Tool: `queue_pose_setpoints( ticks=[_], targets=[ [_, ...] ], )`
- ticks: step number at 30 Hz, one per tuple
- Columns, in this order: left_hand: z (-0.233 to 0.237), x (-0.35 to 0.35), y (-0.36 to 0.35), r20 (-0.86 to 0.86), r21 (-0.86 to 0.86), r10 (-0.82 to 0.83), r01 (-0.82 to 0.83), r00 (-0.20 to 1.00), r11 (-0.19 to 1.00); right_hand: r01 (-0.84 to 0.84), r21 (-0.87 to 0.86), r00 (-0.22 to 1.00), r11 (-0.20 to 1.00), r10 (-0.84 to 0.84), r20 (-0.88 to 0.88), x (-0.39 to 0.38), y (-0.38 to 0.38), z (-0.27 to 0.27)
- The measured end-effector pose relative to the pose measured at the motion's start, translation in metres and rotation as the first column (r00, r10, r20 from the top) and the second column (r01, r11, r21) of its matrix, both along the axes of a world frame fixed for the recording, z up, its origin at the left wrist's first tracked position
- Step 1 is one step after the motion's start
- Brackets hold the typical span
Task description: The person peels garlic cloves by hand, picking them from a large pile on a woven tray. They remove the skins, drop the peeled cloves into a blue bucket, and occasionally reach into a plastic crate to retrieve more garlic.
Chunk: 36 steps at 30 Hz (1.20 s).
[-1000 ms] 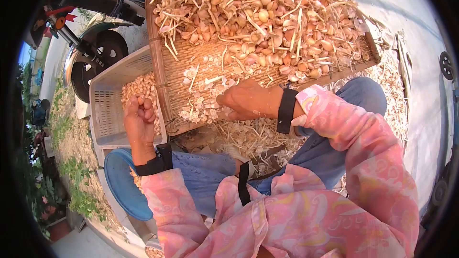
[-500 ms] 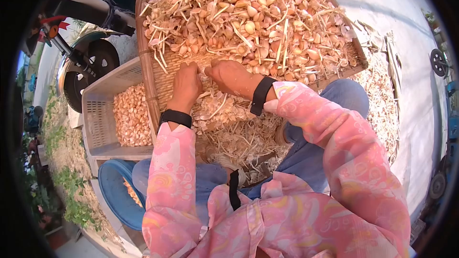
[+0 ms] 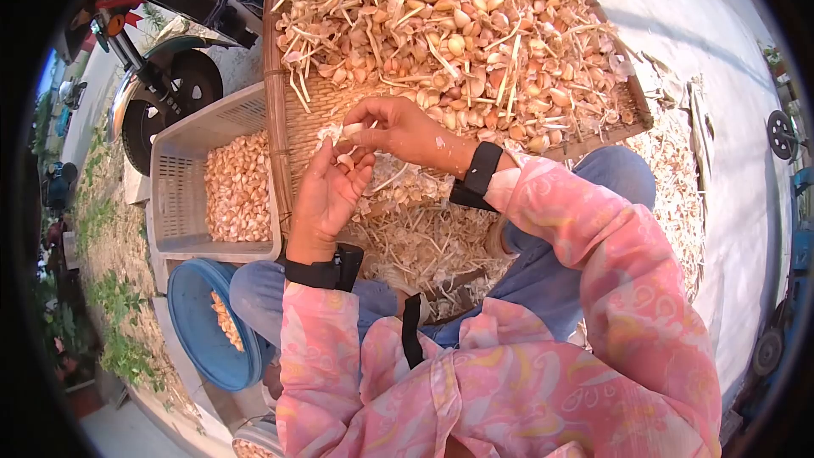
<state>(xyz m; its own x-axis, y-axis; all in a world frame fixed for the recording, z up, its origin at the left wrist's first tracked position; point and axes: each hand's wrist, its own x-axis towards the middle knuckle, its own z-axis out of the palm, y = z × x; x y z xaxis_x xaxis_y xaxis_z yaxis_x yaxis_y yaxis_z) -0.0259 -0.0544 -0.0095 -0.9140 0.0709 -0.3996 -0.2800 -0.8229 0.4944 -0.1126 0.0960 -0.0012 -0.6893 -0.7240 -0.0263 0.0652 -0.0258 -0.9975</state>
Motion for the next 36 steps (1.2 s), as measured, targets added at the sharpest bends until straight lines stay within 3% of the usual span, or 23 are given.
queue_pose_setpoints(
  ticks=[1,2,5,6,8,9,10,11,12,13,14,15,16,18,22,25,29,30,33,34,36],
  targets=[
    [-0.002,0.000,0.003,-0.023,0.019,-0.021,0.021,1.000,1.000,0.003,0.024,0.997,1.000,-0.002,-0.075,0.005,0.001,0.002],
    [-0.004,0.001,0.007,-0.017,0.030,0.021,-0.021,1.000,0.999,0.050,0.145,0.856,0.988,0.032,-0.516,0.008,0.002,0.003],
    [-0.003,0.012,0.018,0.064,0.035,0.124,-0.127,0.990,0.991,-0.136,0.272,0.862,0.953,0.249,-0.442,0.016,0.005,0.012],
    [-0.009,0.011,0.012,0.096,0.042,0.164,-0.169,0.982,0.985,-0.156,0.201,0.886,0.967,0.227,-0.405,0.015,0.008,0.018],
    [-0.012,0.015,-0.025,-0.002,0.181,0.071,-0.070,0.997,0.981,0.121,0.256,0.833,0.959,0.042,-0.551,0.005,0.010,0.010],
    [-0.001,0.015,-0.045,-0.046,-0.055,0.182,-0.184,0.982,0.981,0.254,0.265,0.781,0.930,-0.035,-0.624,-0.004,0.010,0.003],
    [0.015,0.016,-0.065,-0.112,-0.285,0.274,-0.295,0.955,0.912,0.423,0.233,0.572,0.875,-0.059,-0.818,-0.017,0.015,-0.009],
    [0.025,0.013,-0.084,-0.080,-0.619,0.356,-0.326,0.931,0.714,0.455,0.307,0.534,0.836,0.019,-0.845,-0.030,0.021,-0.021],
    [0.031,0.010,-0.102,-0.083,-0.866,0.440,-0.283,0.894,0.413,0.489,0.372,0.496,0.789,0.099,-0.863,-0.042,0.026,-0.031],
    [0.024,0.008,-0.123,-0.162,-0.972,0.360,-0.212,0.919,0.103,0.526,0.428,0.459,0.735,0.178,-0.870,-0.047,0.028,-0.036],
    [0.025,0.004,-0.130,-0.209,-0.962,0.256,-0.152,0.944,-0.227,0.478,0.429,0.445,0.766,0.210,-0.871,-0.047,0.026,-0.035],
    [0.024,0.001,-0.135,-0.219,-0.837,0.143,-0.111,0.965,-0.535,0.431,0.422,0.481,0.798,0.192,-0.855,-0.045,0.023,-0.035],
    [0.014,0.000,-0.130,-0.257,-0.813,0.050,-0.188,0.965,-0.550,0.384,0.414,0.518,0.826,0.178,-0.836,-0.043,0.019,-0.036],
    [0.023,-0.023,-0.076,-0.165,-0.967,-0.045,-0.170,0.985,-0.190,0.324,0.314,0.556,0.893,0.089,-0.826,-0.035,0.011,-0.040],
    [-0.010,-0.067,-0.004,-0.230,-0.882,-0.466,-0.386,0.854,-0.272,0.341,0.314,0.572,0.886,0.069,-0.817,-0.041,0.018,-0.026],
    [-0.042,-0.092,0.000,-0.044,-0.850,-0.503,-0.297,0.863,-0.436,0.388,0.280,0.551,0.878,0.022,-0.834,-0.048,0.031,-0.020],
    [-0.037,-0.088,-0.014,-0.016,-0.871,-0.497,-0.256,0.868,-0.419,0.420,0.262,0.504,0.869,0.018,-0.864,-0.044,0.031,-0.025],
    [-0.042,-0.086,-0.020,-0.075,-0.902,-0.471,-0.262,0.879,-0.344,0.411,0.269,0.523,0.871,0.017,-0.852,-0.041,0.030,-0.023],
    [-0.038,-0.073,-0.030,-0.154,-0.988,-0.239,-0.152,0.959,0.029,0.406,0.291,0.554,0.866,0.020,-0.832,-0.038,0.023,-0.016],
    [-0.035,-0.068,-0.034,-0.072,-0.990,-0.228,-0.042,0.971,0.134,0.418,0.307,0.555,0.855,0.027,-0.831,-0.038,0.021,-0.016],
    [-0.019,-0.056,-0.029,-0.146,-0.927,-0.178,-0.071,0.973,0.368,0.429,0.358,0.568,0.829,0.060,-0.821,-0.035,0.018,-0.012]
  ],
)
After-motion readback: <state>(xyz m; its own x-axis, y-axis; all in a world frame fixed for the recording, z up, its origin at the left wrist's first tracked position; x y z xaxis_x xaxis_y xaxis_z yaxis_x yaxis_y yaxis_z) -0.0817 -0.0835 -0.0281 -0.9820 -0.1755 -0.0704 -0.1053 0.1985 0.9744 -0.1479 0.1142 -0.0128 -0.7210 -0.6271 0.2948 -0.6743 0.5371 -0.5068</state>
